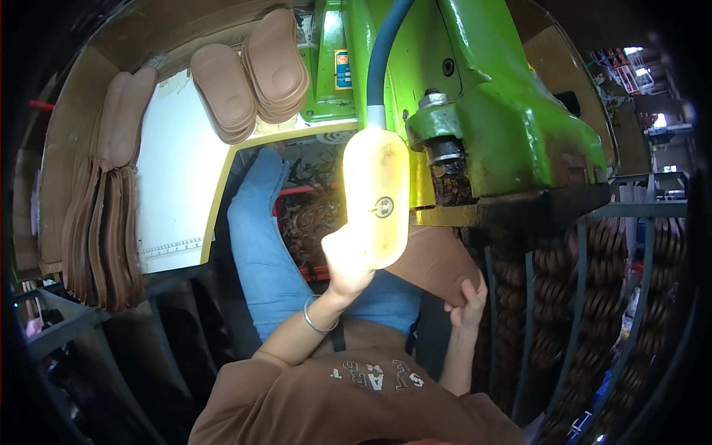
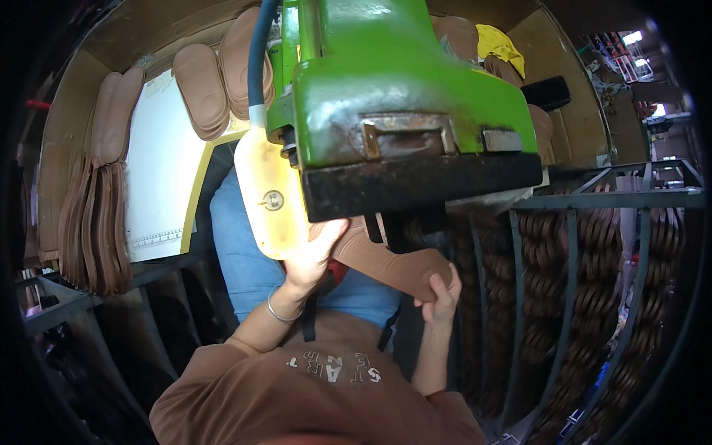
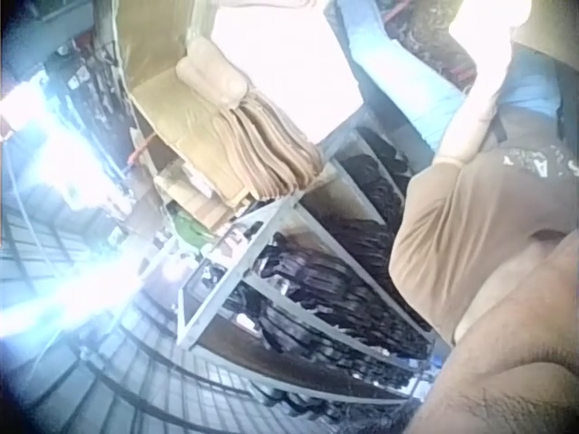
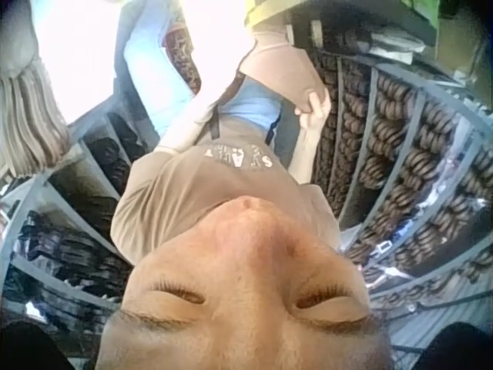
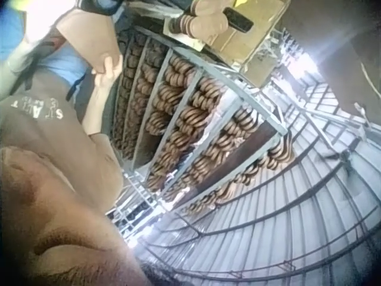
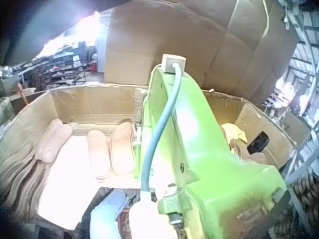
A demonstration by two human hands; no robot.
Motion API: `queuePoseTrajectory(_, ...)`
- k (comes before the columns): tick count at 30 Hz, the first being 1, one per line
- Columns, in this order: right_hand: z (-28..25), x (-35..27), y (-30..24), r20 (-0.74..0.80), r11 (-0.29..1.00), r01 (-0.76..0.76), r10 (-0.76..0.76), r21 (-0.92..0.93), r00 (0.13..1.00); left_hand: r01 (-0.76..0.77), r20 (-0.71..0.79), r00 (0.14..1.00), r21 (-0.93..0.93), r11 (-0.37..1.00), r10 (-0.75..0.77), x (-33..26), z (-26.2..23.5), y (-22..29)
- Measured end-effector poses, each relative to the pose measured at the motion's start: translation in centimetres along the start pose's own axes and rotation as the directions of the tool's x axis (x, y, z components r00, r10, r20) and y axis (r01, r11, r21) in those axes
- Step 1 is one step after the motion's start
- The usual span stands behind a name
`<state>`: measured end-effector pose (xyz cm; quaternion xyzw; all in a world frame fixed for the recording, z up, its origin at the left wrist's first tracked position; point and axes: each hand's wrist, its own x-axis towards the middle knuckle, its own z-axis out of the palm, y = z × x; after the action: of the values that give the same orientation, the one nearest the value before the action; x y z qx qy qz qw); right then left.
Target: Processing shoe insoles or midsoles using an industrial finishing machine.
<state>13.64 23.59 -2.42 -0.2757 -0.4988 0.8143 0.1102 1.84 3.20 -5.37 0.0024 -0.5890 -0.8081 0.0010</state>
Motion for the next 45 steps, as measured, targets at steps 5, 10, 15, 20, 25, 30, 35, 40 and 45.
queuePoseTrajectory(5, 0.4, 3.9, -3.0, 0.168, 0.995, 0.063, -0.049, -0.078, 0.985, -0.053, -0.071, 0.996, 0.07, 0.996, 0.058, 0.3, -1.1, 4.2)
queuePoseTrajectory(10, 5.4, 6.2, -4.9, 0.17, 0.99, 0.092, -0.073, -0.107, 0.983, -0.021, -0.014, 1.0, 0.125, 0.992, 0.022, 1.0, -3.4, 7.0)
queuePoseTrajectory(15, 8.5, 7.3, -3.6, 0.347, 0.997, 0.074, -0.057, -0.037, 0.936, -0.017, -0.019, 1.0, 0.03, 0.999, 0.018, 1.8, -6.9, 7.2)
queuePoseTrajectory(20, 8.4, 7.2, 0.4, 0.265, 0.997, 0.063, -0.073, 0.047, 0.962, 0.037, -0.065, 0.997, -0.048, 0.998, -0.04, 1.8, -11.2, 7.2)
queuePoseTrajectory(25, 13.2, 5.4, 0.4, 0.432, 0.949, 0.253, -0.153, -0.185, 0.889, 0.13, -0.044, 0.99, -0.078, 0.988, -0.133, -0.2, -16.2, 5.6)
queuePoseTrajectory(30, 14.0, 5.9, 0.3, 0.518, 0.886, 0.346, -0.148, -0.309, 0.842, 0.357, 0.158, 0.905, 0.219, 0.908, -0.394, -4.5, -15.5, 4.0)
queuePoseTrajectory(35, 15.3, 5.5, -1.0, 0.496, 0.893, 0.379, -0.223, -0.241, 0.839, 0.205, 0.385, 0.84, 0.427, 0.88, -0.383, -8.1, -7.4, 1.5)
queuePoseTrajectory(40, 14.6, 3.5, -1.7, 0.413, 0.912, 0.297, -0.163, -0.283, 0.896, -0.011, 0.427, 0.892, 0.348, 0.937, -0.148, -5.0, -4.0, 2.2)
queuePoseTrajectory(45, 12.6, 3.7, 0.5, 0.317, 0.841, 0.466, -0.378, -0.275, 0.87, -0.126, 0.294, 0.955, 0.304, 0.944, 0.033, -1.5, -1.3, 4.3)
